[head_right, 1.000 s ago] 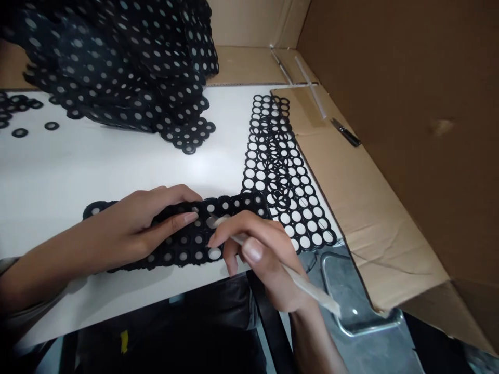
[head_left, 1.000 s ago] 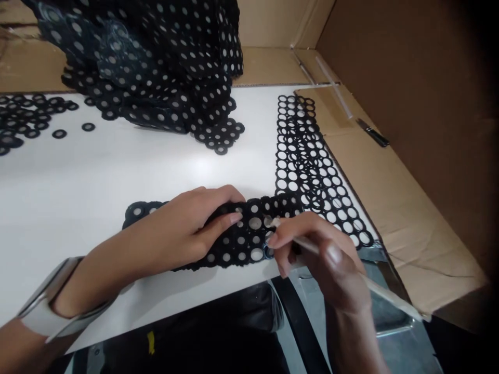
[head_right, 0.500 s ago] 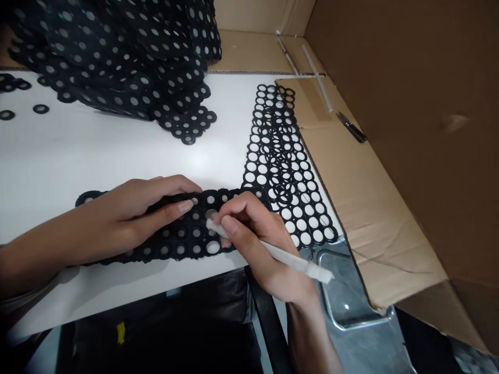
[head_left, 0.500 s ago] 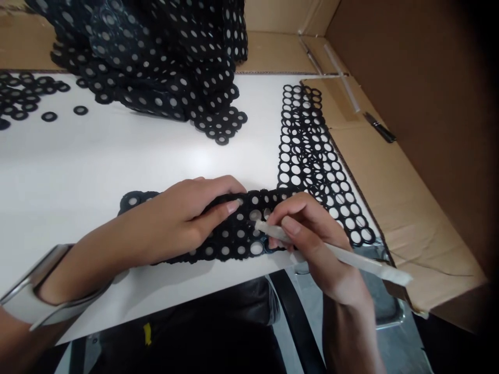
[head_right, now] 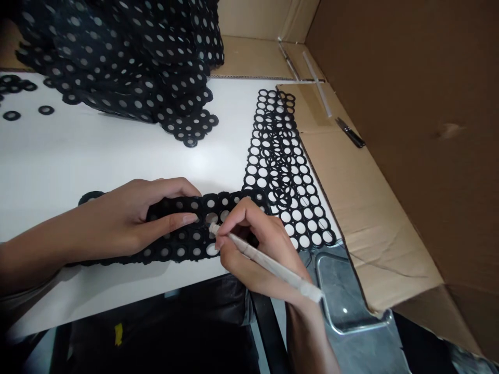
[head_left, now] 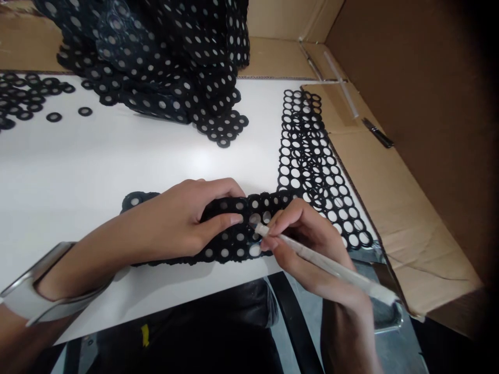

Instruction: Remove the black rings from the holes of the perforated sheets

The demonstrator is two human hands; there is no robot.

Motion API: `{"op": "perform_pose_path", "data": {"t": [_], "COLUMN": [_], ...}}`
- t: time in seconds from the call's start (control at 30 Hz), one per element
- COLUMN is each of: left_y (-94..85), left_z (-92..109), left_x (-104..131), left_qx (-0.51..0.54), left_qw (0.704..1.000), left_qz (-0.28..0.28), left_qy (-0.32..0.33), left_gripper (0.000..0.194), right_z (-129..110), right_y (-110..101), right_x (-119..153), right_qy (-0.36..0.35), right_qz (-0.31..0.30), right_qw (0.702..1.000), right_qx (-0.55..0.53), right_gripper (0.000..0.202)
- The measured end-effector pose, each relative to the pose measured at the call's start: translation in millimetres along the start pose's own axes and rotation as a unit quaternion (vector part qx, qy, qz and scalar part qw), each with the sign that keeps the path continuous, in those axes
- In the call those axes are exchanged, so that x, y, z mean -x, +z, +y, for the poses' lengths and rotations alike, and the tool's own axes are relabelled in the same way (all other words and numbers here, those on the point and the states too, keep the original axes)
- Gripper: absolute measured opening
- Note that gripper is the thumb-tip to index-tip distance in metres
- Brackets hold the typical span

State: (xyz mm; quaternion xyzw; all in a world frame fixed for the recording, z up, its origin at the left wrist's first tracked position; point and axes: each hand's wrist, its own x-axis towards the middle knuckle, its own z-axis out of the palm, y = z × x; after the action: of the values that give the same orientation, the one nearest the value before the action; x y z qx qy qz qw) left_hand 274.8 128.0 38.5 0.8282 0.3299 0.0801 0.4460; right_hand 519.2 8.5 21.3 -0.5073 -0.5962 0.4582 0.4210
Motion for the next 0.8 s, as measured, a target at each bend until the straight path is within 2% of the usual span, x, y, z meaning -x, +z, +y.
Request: {"op": "perform_pose_path", "data": {"t": [0.37, 0.67, 0.8], "left_y": [1.6, 1.1, 3.1], "left_z": [3.1, 5.9, 3.4], "left_x": [-1.8, -1.5, -1.1], "left_qx": [0.015, 0.029, 0.031], "left_qw": [1.000, 0.999, 0.999], "left_qz": [0.019, 0.018, 0.022], "left_qy": [-0.002, -0.011, -0.008], "left_gripper": [0.015, 0.017, 0.017], "right_z": [1.4, 2.9, -0.2], "right_y": [2.9, 1.9, 4.6], "right_x": [-1.0, -0.8, -2.8], "right_qy": [0.015, 0.006, 0.010], "right_qz": [-0.007, 0.009, -0.003], "right_qw": [0.999, 0.999, 0.998], "right_qx": [0.027, 0.039, 0.068], "right_gripper": [0.013, 0.012, 0.013]}}
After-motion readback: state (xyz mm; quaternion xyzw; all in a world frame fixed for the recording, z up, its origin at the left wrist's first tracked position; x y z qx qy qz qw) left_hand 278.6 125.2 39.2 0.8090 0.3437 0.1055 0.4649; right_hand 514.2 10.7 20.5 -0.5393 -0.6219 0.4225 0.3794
